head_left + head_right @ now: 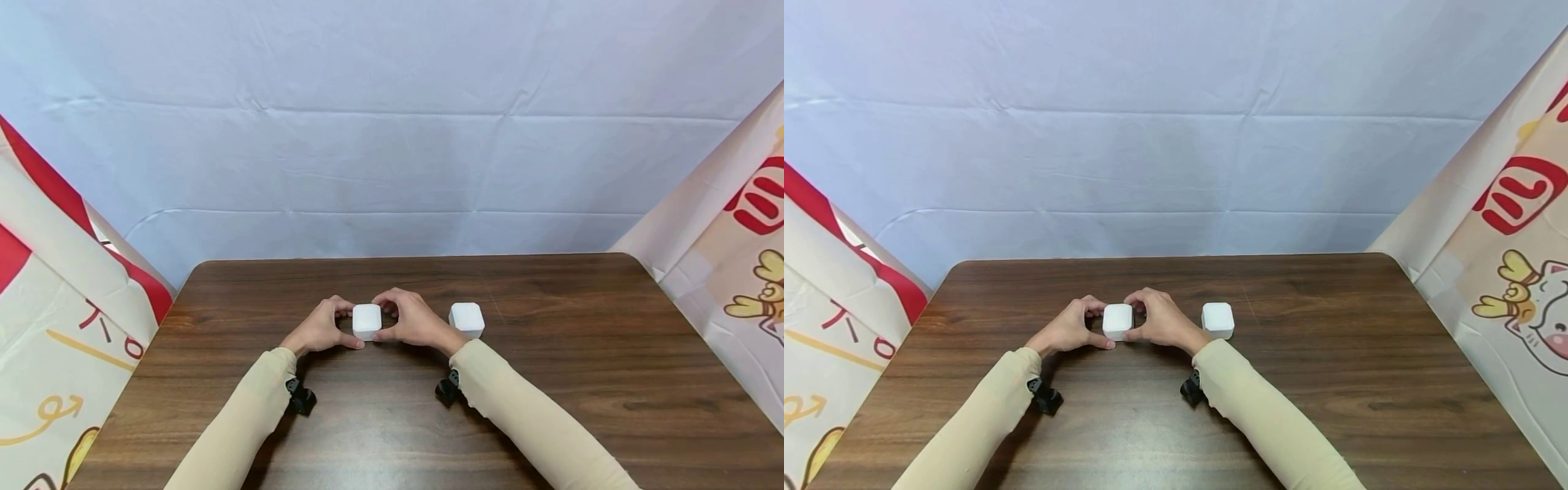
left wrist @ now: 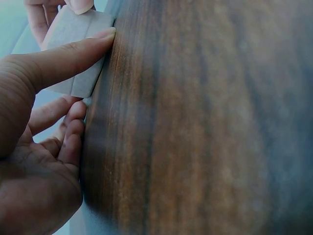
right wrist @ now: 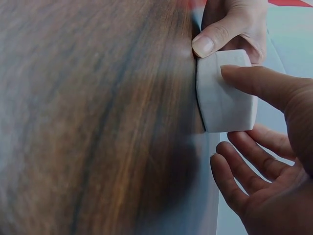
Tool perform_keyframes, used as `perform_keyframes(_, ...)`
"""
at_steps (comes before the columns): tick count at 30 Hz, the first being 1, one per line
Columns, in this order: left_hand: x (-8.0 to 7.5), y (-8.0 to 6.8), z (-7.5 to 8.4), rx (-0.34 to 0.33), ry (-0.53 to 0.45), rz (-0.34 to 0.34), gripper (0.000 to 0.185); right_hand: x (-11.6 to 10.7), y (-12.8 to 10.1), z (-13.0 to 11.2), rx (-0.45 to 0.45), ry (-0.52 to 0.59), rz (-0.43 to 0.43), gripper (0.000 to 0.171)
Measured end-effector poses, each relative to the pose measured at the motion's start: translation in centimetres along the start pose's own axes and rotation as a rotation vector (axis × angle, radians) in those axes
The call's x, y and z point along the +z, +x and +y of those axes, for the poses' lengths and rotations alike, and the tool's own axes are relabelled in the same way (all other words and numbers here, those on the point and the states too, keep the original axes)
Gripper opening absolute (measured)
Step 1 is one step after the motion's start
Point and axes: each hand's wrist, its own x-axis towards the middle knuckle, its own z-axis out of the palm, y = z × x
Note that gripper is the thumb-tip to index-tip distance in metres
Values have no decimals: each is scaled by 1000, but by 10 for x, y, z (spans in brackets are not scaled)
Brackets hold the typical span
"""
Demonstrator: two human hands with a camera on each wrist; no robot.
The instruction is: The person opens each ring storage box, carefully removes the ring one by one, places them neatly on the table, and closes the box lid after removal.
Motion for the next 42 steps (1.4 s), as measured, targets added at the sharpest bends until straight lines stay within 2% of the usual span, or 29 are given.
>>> perform_keyframes(19, 0, -1, 2, 6, 27, 1, 56, 3, 1, -1, 36, 31, -15, 52)
perform_keyframes(42, 1, -1, 4, -6, 62, 60, 58, -2, 6, 1, 110, 117, -23, 52)
